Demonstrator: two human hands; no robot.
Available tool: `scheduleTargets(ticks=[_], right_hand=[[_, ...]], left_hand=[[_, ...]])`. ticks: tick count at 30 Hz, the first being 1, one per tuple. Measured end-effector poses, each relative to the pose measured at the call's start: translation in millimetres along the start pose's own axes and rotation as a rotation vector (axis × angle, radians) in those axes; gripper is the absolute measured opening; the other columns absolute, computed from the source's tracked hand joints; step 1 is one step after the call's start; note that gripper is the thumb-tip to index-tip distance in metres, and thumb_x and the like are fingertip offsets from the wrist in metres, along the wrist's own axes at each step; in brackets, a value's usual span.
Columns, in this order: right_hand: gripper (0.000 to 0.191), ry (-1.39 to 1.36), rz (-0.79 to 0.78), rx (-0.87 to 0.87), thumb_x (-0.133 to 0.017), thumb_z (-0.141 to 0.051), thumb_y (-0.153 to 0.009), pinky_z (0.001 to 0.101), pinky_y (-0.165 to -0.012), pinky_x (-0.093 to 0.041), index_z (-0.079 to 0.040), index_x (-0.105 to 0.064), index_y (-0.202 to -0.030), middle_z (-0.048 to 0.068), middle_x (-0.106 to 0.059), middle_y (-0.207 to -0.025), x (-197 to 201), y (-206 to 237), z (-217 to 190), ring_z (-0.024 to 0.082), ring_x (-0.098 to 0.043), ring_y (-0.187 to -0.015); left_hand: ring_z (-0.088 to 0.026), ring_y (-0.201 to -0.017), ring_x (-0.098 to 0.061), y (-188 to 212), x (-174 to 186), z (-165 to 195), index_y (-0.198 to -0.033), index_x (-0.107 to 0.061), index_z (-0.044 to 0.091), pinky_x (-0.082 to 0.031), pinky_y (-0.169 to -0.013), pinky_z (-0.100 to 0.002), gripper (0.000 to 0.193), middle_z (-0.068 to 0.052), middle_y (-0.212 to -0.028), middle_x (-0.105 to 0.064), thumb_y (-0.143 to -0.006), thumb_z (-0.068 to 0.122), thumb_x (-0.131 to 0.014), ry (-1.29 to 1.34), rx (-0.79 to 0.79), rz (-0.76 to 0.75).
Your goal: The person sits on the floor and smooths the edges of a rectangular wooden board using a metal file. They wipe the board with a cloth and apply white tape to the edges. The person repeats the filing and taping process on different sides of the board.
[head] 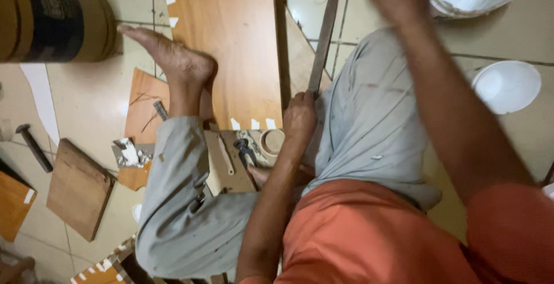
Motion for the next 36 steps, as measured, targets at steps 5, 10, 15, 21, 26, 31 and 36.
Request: scheduleTargets(ticks=[5, 10, 15, 21, 26, 31, 36], right_hand=[[0.075, 0.176, -0.046, 0.241, -0.085, -0.031, -0.086, 0.0552, -0.113, -0.033, 0.002, -0.055, -0.147, 0.034, -0.037, -0.157, -49, 32, -32, 0.047, -0.034, -0.142], [0.048, 0.398, -0.486, 0.529, -0.064, -0.001, -0.089, 0.0622, -0.117, -0.025, -0.02, -0.071, -0.132, 0.012, -0.046, -0.158, -91, 44, -41, 0.039, -0.032, -0.15], [0.028, 0.596, -0.644, 0.678, -0.065, -0.02, -0.092, 0.0629, -0.118, -0.023, -0.021, -0.076, -0.117, 0.008, -0.049, -0.153, -125, 31, -34, 0.035, -0.031, -0.15], [0.013, 0.602, -0.5, 0.786, -0.066, -0.015, -0.098, 0.0505, -0.11, -0.046, -0.018, -0.077, -0.104, 0.002, -0.069, -0.123, -132, 14, -17, 0.03, -0.053, -0.139], [0.023, 0.07, -0.414, 0.701, -0.069, -0.022, -0.088, 0.0481, -0.093, -0.05, -0.005, -0.067, -0.104, 0.014, -0.066, -0.115, -132, 1, -51, 0.036, -0.057, -0.12], [0.032, -0.158, -0.626, 0.366, -0.063, -0.029, -0.099, 0.051, -0.091, -0.048, -0.001, -0.059, -0.112, 0.02, -0.061, -0.116, -136, -29, -92, 0.038, -0.058, -0.111], [0.03, -0.286, -0.67, 0.32, -0.059, -0.026, -0.104, 0.0487, -0.097, -0.053, -0.002, -0.06, -0.123, 0.018, -0.063, -0.121, -140, -33, -121, 0.037, -0.062, -0.112]], left_hand=[[-0.037, -0.087, -0.069, -42, -48, -4, -0.123, -0.061, 0.001, -0.057, -0.07, -0.05, 0.036, -0.019, -0.099, -0.066, -0.088, 0.009, -0.056, -0.244, 0.127, -0.042], [-0.04, -0.094, -0.07, -49, -59, -25, -0.116, -0.063, 0.005, -0.058, -0.079, -0.05, 0.028, -0.022, -0.104, -0.066, -0.092, 0.02, -0.065, -0.166, 0.327, -0.263], [-0.04, -0.094, -0.07, -57, -55, -20, -0.101, -0.073, 0.007, -0.057, -0.081, -0.047, 0.031, -0.022, -0.101, -0.071, -0.075, 0.022, -0.079, 0.002, 0.315, -0.283], [-0.022, -0.077, -0.073, -65, 2, -24, -0.109, -0.072, 0.003, -0.059, -0.071, -0.034, 0.032, -0.015, -0.091, -0.078, -0.083, 0.02, -0.075, 0.471, 0.474, -0.498], [-0.015, -0.08, -0.061, -108, 110, -66, -0.132, -0.067, 0.005, -0.049, -0.07, -0.029, 0.036, -0.008, -0.096, -0.071, -0.098, 0.016, -0.067, 0.909, 0.561, -0.315], [-0.016, -0.148, -0.046, -164, 153, -59, -0.154, -0.048, 0.01, -0.045, -0.109, -0.033, 0.066, -0.005, -0.162, -0.047, -0.105, 0.053, -0.051, 1.278, 0.033, -0.048], [-0.023, -0.113, -0.069, -244, 139, -61, -0.137, -0.051, 0.006, -0.053, -0.096, -0.035, 0.034, -0.013, -0.118, -0.071, -0.113, 0.031, -0.049, 1.257, 0.038, 0.261]])
Point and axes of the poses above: each hand's wrist, its own y-axis away from the middle knuckle, its own x-axis out of the back of the hand, z = x × y, the point moved 3 cm from there along -y, towards the middle knuckle
